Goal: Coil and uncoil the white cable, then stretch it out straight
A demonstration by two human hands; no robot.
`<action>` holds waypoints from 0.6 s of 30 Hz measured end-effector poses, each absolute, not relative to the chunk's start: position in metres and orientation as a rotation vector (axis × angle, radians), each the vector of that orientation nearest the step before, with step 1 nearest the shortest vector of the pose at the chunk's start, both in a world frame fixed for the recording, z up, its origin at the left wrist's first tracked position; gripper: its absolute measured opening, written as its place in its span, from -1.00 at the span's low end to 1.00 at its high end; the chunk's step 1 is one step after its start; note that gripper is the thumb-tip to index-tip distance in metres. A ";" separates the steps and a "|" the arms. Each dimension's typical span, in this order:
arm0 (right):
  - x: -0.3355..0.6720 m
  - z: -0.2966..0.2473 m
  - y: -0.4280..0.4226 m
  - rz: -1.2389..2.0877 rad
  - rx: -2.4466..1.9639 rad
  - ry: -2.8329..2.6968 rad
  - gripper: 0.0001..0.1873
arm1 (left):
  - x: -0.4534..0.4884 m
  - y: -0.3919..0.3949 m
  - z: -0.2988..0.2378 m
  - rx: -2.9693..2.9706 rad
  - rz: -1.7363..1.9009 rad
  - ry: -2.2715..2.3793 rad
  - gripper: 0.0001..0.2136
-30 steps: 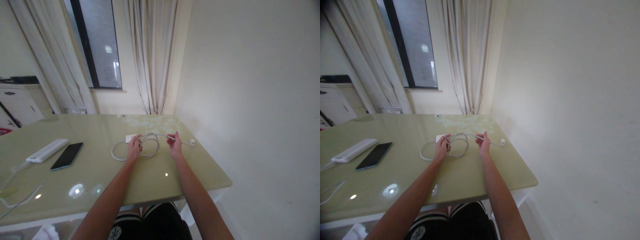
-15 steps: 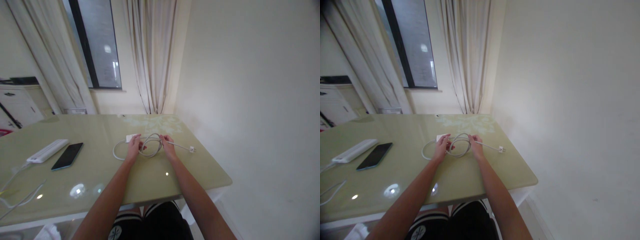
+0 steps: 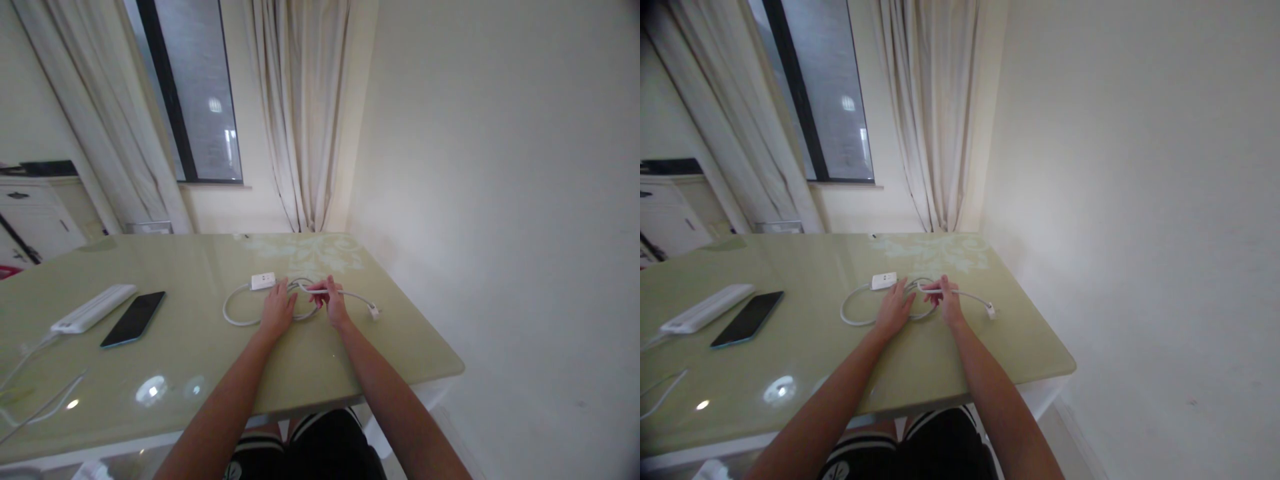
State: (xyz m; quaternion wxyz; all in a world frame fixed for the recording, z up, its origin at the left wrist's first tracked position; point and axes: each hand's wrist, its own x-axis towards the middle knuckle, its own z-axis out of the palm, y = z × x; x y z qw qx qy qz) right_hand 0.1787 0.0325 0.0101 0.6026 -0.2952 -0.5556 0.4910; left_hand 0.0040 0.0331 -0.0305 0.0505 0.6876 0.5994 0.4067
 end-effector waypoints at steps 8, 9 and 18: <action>0.182 0.011 0.041 1.070 -0.823 -1.096 -0.28 | -0.002 0.036 -0.028 1.983 1.273 1.709 -0.76; 0.182 0.010 0.042 1.033 -0.835 -1.094 -0.34 | 0.000 0.034 -0.025 2.025 1.261 1.718 -0.77; 0.176 0.002 0.038 0.529 -1.110 -1.325 -0.58 | 0.007 0.014 -0.008 2.133 1.278 1.687 -0.73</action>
